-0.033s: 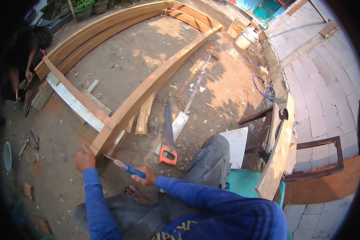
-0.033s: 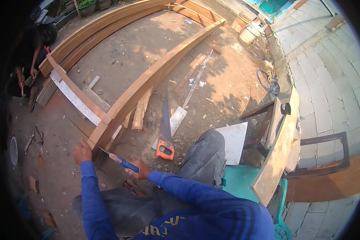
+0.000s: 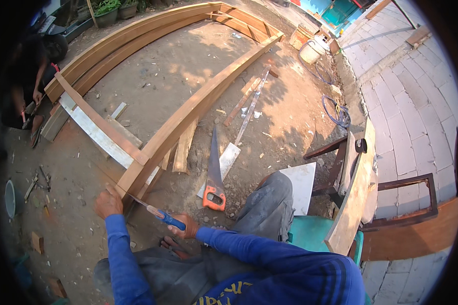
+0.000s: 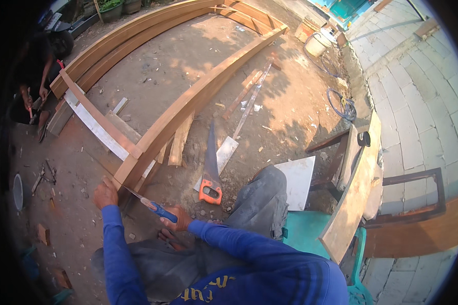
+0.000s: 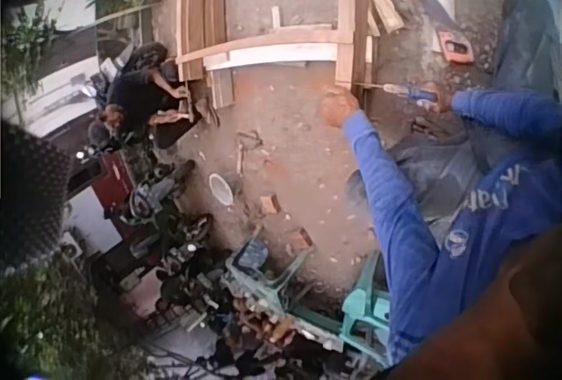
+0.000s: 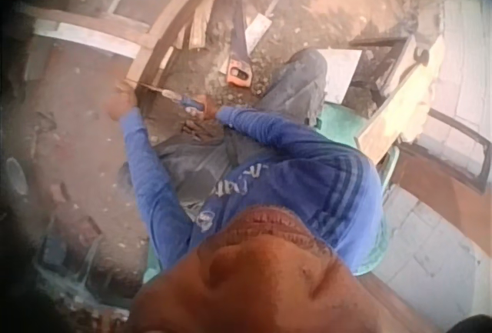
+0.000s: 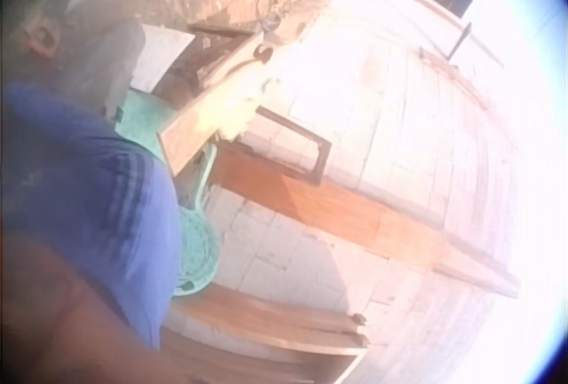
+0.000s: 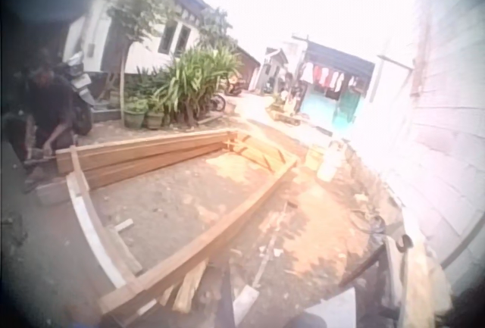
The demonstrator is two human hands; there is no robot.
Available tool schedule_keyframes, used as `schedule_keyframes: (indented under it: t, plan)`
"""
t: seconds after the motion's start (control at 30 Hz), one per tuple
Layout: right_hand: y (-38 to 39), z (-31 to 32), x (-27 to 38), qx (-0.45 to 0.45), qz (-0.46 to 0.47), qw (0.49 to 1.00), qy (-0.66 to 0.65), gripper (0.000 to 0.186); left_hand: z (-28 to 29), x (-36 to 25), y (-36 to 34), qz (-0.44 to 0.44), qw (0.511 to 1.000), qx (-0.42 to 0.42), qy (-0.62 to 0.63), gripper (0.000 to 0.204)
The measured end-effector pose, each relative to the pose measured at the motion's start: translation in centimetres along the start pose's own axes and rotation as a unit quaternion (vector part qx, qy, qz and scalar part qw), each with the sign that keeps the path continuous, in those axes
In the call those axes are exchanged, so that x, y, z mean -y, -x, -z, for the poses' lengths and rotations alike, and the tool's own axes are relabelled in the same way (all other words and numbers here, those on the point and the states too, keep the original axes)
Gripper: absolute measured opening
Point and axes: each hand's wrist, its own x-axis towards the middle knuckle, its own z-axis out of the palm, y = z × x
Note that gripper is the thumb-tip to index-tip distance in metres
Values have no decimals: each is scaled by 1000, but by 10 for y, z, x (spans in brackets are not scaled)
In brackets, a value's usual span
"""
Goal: The person saws a piece of wood on a large wooden frame and then uses a blue hose to fill a bucket with water.
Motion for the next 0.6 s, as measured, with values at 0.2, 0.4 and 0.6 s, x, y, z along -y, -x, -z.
schedule_keyframes:
  t: [0.2, 0.4, 0.6]
  plan:
    - [-4, 20, 49, 23, -88, 996, 19, 31, 3, -18, 14, -13, 998, -61, 24, 60]
    - [27, 86, 219, 94, -207, 971, 70, 28, 4, 22, -3, 53, 996, -38, 56, 62]
    - [40, 81, 159, 23, -189, 981, 26, 30, -3, -21, 0, 26, 996, 28, 77, 58]
